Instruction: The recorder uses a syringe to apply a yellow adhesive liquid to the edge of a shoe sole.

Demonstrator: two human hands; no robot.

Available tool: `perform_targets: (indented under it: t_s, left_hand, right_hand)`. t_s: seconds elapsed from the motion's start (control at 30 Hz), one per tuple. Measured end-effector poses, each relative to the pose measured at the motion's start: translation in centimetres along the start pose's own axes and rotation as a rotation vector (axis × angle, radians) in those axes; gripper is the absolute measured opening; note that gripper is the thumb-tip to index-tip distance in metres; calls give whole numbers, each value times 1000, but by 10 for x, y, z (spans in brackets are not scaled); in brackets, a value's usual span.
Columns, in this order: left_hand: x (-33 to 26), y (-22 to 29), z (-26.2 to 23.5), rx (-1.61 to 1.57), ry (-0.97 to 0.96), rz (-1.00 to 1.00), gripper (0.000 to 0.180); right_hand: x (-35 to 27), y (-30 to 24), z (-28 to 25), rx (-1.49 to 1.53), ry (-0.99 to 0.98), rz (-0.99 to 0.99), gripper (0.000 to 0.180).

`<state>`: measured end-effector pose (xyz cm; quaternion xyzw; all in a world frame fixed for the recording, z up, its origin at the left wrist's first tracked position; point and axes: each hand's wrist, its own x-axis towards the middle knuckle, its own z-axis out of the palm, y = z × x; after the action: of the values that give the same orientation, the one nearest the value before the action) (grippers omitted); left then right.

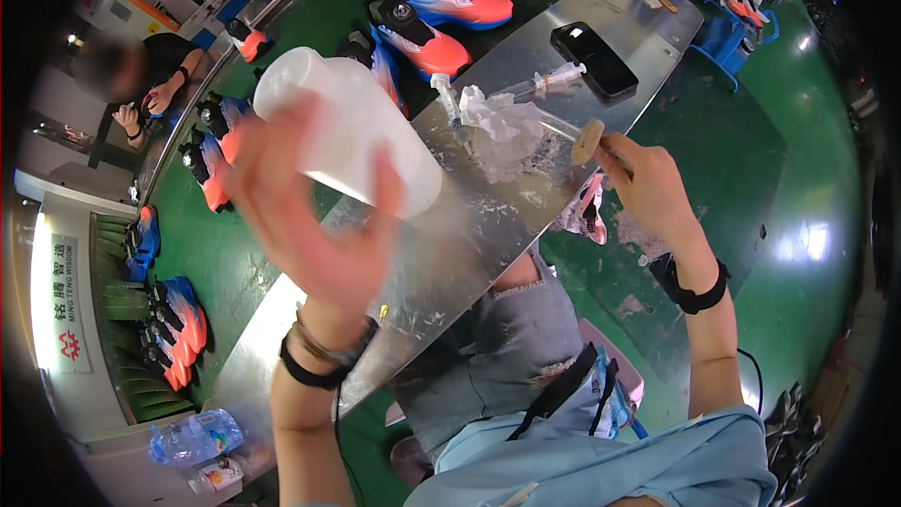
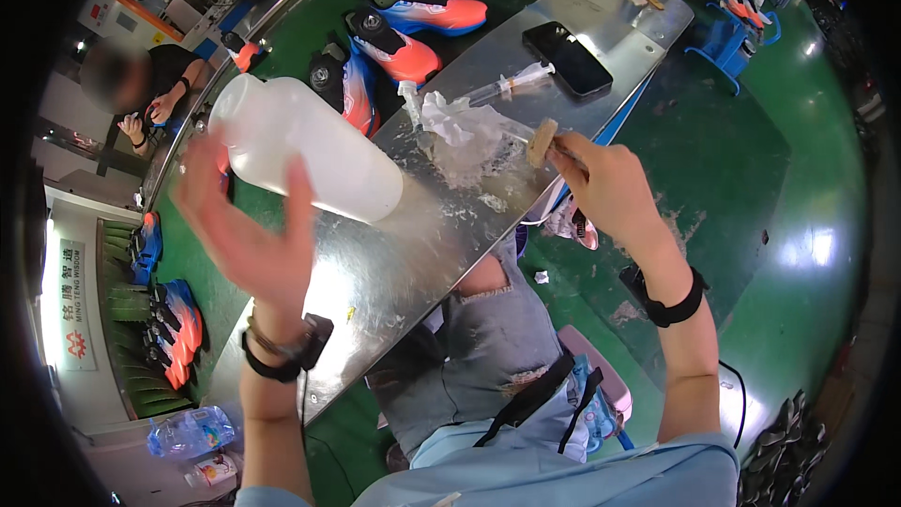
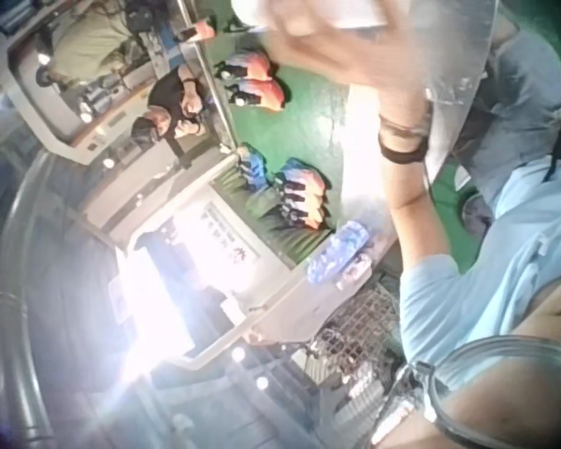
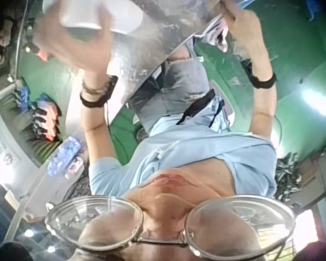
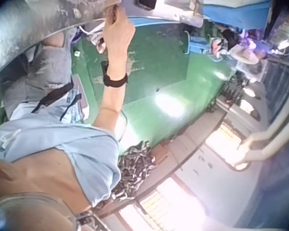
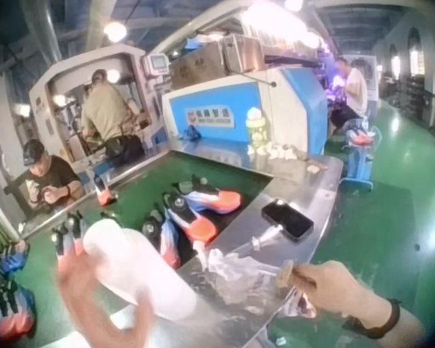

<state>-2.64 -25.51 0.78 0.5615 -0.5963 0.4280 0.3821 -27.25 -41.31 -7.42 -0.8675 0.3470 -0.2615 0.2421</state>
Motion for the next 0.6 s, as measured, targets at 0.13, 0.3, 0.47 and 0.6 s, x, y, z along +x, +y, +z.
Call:
perform_targets:
  t_s: [0.13, 0.3, 0.47, 0.6]
  left_hand:
    - [-35, 62, 24, -629, -676, -660, 37]
    - [-57, 58, 69, -171, -951, -721, 32]
    - [-80, 54, 92, -18, -754, -608, 31]
    - [-82, 54, 101, -62, -703, -546, 29]
  right_hand:
    - [23, 2, 0, -247, -15, -117, 16]
    - [44, -9, -5, -561, -102, -303, 13]
    - [61, -13, -17, -576, -193, -408, 14]
    - [67, -8, -17, -578, -226, -425, 15]
